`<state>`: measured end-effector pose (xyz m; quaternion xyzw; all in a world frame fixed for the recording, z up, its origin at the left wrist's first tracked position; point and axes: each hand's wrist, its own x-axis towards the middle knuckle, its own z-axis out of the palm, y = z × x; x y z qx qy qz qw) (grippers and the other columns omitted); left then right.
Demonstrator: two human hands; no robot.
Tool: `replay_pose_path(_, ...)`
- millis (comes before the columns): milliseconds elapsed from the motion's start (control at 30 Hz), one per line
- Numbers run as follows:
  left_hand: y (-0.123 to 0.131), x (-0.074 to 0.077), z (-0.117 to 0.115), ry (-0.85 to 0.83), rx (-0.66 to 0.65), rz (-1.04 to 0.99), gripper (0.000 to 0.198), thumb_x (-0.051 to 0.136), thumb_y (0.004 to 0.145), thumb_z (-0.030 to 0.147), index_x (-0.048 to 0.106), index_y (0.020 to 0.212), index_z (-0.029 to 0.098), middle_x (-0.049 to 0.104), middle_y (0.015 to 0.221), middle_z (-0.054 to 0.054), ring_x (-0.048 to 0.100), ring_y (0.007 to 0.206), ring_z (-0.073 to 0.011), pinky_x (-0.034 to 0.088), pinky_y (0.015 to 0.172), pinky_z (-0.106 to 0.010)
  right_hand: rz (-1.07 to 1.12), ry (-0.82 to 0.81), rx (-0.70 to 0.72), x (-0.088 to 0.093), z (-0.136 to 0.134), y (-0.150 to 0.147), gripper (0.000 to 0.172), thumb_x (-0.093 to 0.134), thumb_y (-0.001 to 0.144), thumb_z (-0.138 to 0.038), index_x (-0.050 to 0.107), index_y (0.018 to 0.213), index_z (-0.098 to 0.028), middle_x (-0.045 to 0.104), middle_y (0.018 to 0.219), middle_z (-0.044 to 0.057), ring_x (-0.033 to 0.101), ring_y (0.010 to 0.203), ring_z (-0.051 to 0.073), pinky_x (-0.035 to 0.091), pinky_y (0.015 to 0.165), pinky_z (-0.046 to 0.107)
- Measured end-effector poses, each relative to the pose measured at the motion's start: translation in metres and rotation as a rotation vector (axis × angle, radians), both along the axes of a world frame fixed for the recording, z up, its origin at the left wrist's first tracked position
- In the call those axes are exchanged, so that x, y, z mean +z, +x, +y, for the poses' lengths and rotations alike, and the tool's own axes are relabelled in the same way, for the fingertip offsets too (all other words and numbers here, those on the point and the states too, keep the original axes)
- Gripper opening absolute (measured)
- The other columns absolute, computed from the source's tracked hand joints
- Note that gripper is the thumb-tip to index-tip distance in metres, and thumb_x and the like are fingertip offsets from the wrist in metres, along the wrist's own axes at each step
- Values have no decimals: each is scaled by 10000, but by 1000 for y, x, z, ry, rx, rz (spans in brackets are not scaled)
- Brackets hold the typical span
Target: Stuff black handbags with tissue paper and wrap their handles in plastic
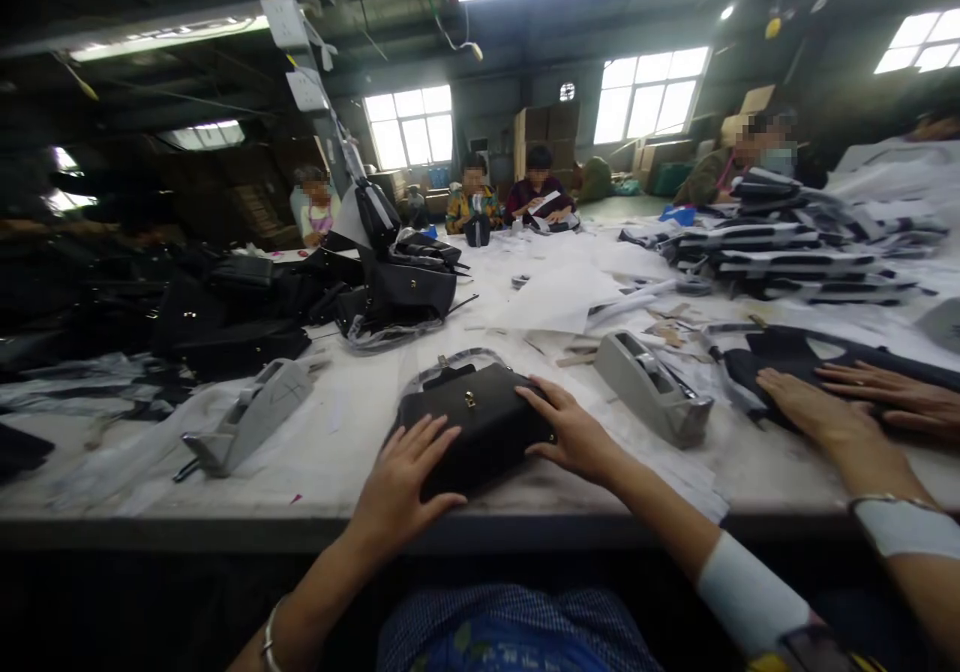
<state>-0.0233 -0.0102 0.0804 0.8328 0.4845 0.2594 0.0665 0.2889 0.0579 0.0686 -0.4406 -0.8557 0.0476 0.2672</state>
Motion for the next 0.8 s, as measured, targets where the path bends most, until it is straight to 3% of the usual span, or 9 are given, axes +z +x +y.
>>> replay_pose_path(100,0,-8,17,40,1,130,715,766,800,399,464,1439,291,512,1475,-97,455,1370,-331,324,1152,-571,71,4,-28,-9,0,-3,596,727,811,-301,518,1368,-256,534,1373,121,518,1280,290,442,1086,463)
replay_pose_path(200,-13,-10,22,47,-39,167,690,757,805,425,480,1423,293,543,1448,-89,496,1341,-300,352,1149,-524,117,48,-82,-8,-28,1,468,676,855,-294,563,1309,-278,614,1242,93,583,1181,275,503,1013,431)
replay_pose_path(333,-19,-1,18,40,-139,256,686,745,822,391,456,1438,303,527,1462,-89,477,1356,-309,350,1144,-551,5,126,-124,8,-66,3,493,655,872,-284,555,1355,-286,644,1244,98,616,1134,294,528,973,450)
replay_pose_path(433,-11,9,21,53,-174,360,759,740,832,323,367,1492,285,462,1512,-112,432,1386,-334,363,1124,-581,-184,210,-23,25,-61,-7,632,690,858,-294,472,1450,-267,541,1435,103,501,1312,325,368,1127,552)
replay_pose_path(533,-6,12,33,65,-251,432,814,744,831,342,310,1517,276,410,1547,-115,409,1402,-327,387,1117,-557,-302,214,118,29,-33,-20,768,731,827,-308,385,1508,-236,355,1580,111,315,1452,331,255,1178,583)
replay_pose_path(600,-6,5,40,94,-269,450,767,717,857,352,321,1512,287,413,1548,-96,428,1392,-316,418,1103,-529,-314,185,177,18,-15,-25,783,742,814,-318,388,1508,-247,380,1568,104,337,1442,329,330,1147,559)
replay_pose_path(667,-9,-9,43,137,-247,459,662,638,916,276,337,1504,319,445,1530,-62,473,1361,-300,447,1084,-512,-304,172,203,-4,-4,-27,672,676,866,-255,422,1487,-291,476,1510,62,425,1393,311,406,1101,530)
replay_pose_path(733,-12,-27,40,163,-230,463,612,540,949,150,350,1494,353,480,1505,-28,504,1337,-279,466,1071,-497,-280,190,215,-31,-3,-26,572,551,919,-144,463,1458,-314,553,1443,20,502,1337,290,440,1074,522)
replay_pose_path(800,-14,-43,33,155,-230,445,642,481,935,63,359,1490,361,482,1502,-18,481,1357,-269,465,1077,-485,-235,197,213,-54,-9,-24,596,435,913,-45,476,1451,-299,574,1420,8,516,1327,270,435,1080,522)
